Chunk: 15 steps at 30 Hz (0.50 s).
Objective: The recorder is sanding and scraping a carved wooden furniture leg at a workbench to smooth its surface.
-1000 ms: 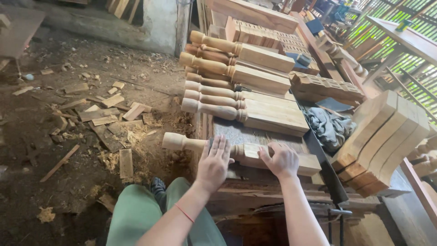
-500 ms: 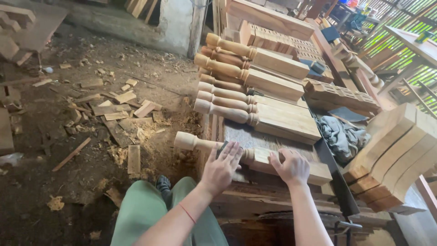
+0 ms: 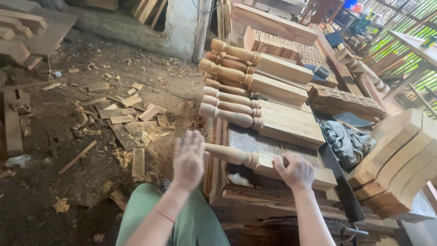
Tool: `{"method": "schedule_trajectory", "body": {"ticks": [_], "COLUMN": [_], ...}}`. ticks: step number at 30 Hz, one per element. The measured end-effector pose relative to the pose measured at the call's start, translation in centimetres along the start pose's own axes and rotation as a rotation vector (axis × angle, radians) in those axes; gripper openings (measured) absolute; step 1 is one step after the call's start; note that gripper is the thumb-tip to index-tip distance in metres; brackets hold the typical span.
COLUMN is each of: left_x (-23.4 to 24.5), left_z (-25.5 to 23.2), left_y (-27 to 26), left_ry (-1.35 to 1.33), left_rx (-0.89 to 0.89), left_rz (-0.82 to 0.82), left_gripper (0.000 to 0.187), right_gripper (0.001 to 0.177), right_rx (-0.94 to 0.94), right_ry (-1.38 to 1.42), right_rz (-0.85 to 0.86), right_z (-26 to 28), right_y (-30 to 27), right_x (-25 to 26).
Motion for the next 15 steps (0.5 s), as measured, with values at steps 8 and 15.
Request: {"method": "schedule_trajectory", "body": {"ticks": [8, 15], "left_x": [-3.5, 5.8], "left_z": [0.0, 1.6], "left_y": [-0.9, 6.1], "left_ry": [-0.156, -0.155], "left_rx": [-0.093, 0.18], "left_rz": [0.024, 0.026], "left_gripper": [0.042, 0.021], "right_gripper": [0.05, 0.048], "right_rx": [-0.021, -0.014], "right_ry": [0.014, 0.023], "right_rz": [-0.001, 0.016], "right_z": [-0.8, 0.1], "right_y": [-0.3, 0.4], "right_x": [-0.9, -0.1]}}
Point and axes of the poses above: each hand's wrist, its own y-axis towards the middle knuckle, its own x-axis out of the back of the hand, z = x × y, the point moved 10 cm from there along y, towards the middle knuckle, and after that the axes turned 4 degrees about -z, right-handed, at the moved point
